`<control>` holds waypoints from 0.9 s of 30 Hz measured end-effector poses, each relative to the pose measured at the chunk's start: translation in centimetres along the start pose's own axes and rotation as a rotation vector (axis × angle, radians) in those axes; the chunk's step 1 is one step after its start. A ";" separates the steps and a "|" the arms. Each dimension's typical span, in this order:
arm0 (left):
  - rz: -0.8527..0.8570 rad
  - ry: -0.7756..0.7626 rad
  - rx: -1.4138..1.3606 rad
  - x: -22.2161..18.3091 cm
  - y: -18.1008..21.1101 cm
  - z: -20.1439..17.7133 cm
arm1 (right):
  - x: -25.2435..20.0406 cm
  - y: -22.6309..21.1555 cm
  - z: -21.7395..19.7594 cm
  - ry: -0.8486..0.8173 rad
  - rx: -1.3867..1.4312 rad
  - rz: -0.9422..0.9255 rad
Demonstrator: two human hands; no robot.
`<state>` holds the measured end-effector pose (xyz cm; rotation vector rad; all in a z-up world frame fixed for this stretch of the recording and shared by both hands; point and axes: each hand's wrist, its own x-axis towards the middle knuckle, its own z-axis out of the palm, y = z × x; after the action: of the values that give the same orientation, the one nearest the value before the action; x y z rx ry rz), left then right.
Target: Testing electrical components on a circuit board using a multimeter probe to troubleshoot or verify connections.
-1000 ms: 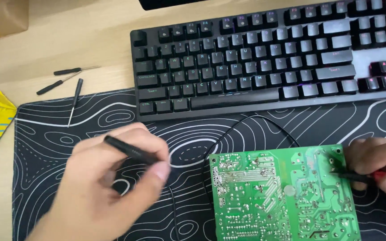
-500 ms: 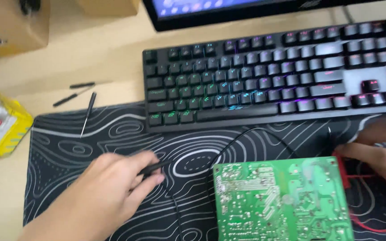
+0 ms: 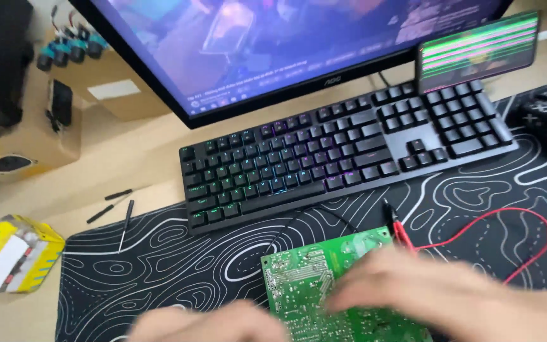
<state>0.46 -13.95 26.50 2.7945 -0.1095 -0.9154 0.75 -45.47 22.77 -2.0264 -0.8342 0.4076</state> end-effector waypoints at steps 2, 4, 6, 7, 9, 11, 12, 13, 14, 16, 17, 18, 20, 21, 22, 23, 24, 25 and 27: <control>0.343 0.462 -0.283 -0.4 1.9 0.5 | 1.2 -2.3 -0.1 -0.296 0.287 0.216; 0.786 0.094 -0.548 1.2 3.3 -2.7 | 2.3 -3.4 0.2 -0.144 0.509 -0.073; 0.656 0.094 -0.643 1.8 4.2 -3.3 | 0.5 -1.7 1.2 0.049 0.662 0.078; 0.520 0.088 -0.747 2.2 4.6 -3.5 | -0.4 -0.8 1.6 0.247 0.807 0.234; 0.569 0.073 -0.772 3.3 4.5 -3.0 | -0.1 -0.4 0.4 0.355 0.472 0.232; 0.608 0.059 -0.795 3.9 4.4 -2.7 | 0.3 -0.2 -1.0 0.452 0.143 0.227; 0.576 0.057 -0.864 4.1 4.3 -2.7 | 0.6 -0.2 -1.8 0.500 0.094 0.248; 0.543 0.054 -0.932 4.2 4.3 -2.8 | 0.8 -0.3 -2.6 0.548 0.044 0.271; 0.538 0.053 -0.935 4.1 4.2 -3.1 | 0.8 -0.3 -2.5 0.543 0.047 0.273; 0.633 0.053 -0.868 4.0 4.3 -4.0 | 0.9 -0.1 -2.6 0.525 -0.096 0.238; 0.632 0.049 -0.869 4.5 4.2 -3.9 | 1.1 0.3 -2.3 0.524 -0.094 0.241; 0.758 0.116 -0.802 4.9 4.1 -3.7 | 1.1 0.6 -2.0 0.467 -0.107 0.227; 0.883 0.182 -0.730 5.6 3.9 -3.3 | 1.2 1.4 -1.5 0.412 -0.120 0.212; 0.846 0.215 -0.773 5.9 3.9 -3.1 | 1.1 1.7 -1.1 0.375 0.043 0.241; 0.808 0.247 -0.816 6.1 3.9 -2.8 | 1.1 2.1 -0.7 0.337 0.207 0.269; 0.807 0.245 -0.817 6.0 4.0 -2.8 | 1.2 2.1 -0.6 0.337 0.208 0.271; 0.815 0.236 -0.840 5.8 4.2 -2.9 | 1.2 2.2 -0.4 0.343 0.239 0.257; 0.824 0.225 -0.863 5.6 4.3 -3.0 | 1.2 2.2 -0.2 0.351 0.269 0.244; 0.878 0.260 -0.828 6.0 4.4 -2.6 | 1.1 2.6 -0.3 0.392 0.196 0.225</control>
<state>6.81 -18.60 26.01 1.7637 -0.6705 -0.2587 2.78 -45.87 20.83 -1.9332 -0.3154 0.1952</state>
